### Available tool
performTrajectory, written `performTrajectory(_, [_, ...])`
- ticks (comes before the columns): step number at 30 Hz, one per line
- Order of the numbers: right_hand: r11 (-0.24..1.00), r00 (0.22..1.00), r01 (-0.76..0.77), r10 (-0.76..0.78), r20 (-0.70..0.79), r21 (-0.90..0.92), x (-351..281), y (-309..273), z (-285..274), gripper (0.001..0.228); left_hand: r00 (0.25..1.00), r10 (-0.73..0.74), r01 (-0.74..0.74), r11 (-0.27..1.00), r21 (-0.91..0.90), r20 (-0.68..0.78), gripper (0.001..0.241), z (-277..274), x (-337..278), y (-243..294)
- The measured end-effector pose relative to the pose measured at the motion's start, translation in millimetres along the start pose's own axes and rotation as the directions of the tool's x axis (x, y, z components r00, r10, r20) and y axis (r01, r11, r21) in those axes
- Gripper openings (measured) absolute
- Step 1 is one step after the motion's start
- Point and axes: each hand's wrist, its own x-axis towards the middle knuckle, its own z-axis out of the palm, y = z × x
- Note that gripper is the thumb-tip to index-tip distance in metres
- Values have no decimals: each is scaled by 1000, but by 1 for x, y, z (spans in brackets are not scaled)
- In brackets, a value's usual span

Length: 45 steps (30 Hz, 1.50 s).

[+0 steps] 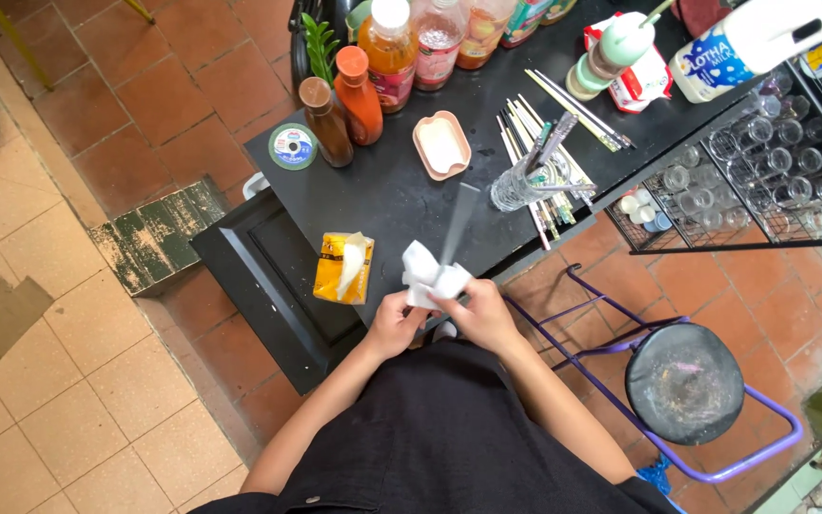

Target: Wiping and cleaning reusable straws with a napkin at a counter.

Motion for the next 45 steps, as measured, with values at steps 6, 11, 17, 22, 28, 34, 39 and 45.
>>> performTrajectory(6, [986, 935, 155, -126, -332, 61, -10, -9, -24, 10, 998, -34, 21, 972, 232, 53, 23, -21, -5, 102])
performTrajectory(11, [912, 834, 307, -121, -538, 272, -5, 2, -37, 14, 996, -47, 62, 973, 224, -70, 22, -35, -14, 104])
performTrajectory(17, [616, 817, 469, -31, -576, 633, 1, -9, -25, 22, 953, 98, -86, 995, 56, -286, 18, -43, -25, 81])
performTrajectory(22, [627, 829, 439, -7, -559, 643, 9, -6, -2, 21, 914, 66, -108, 991, -83, -400, 20, -42, -26, 109])
performTrajectory(28, [894, 980, 122, -40, -195, 432, 5, -19, -5, 27, 959, 79, -53, 994, 99, -272, 22, -47, -25, 141])
performTrajectory(34, [851, 932, 208, -23, -362, 482, 5, 10, -49, 22, 961, 87, -29, 975, 220, -261, 30, -58, -26, 138])
performTrajectory(39, [623, 797, 489, -35, -603, 610, 9, -9, -47, 21, 940, 165, -98, 969, 229, -298, 18, -47, -19, 145])
performTrajectory(45, [904, 850, 350, -197, -488, 245, -2, -18, -26, 19, 925, 219, -109, 935, 337, -310, 20, -37, -15, 157])
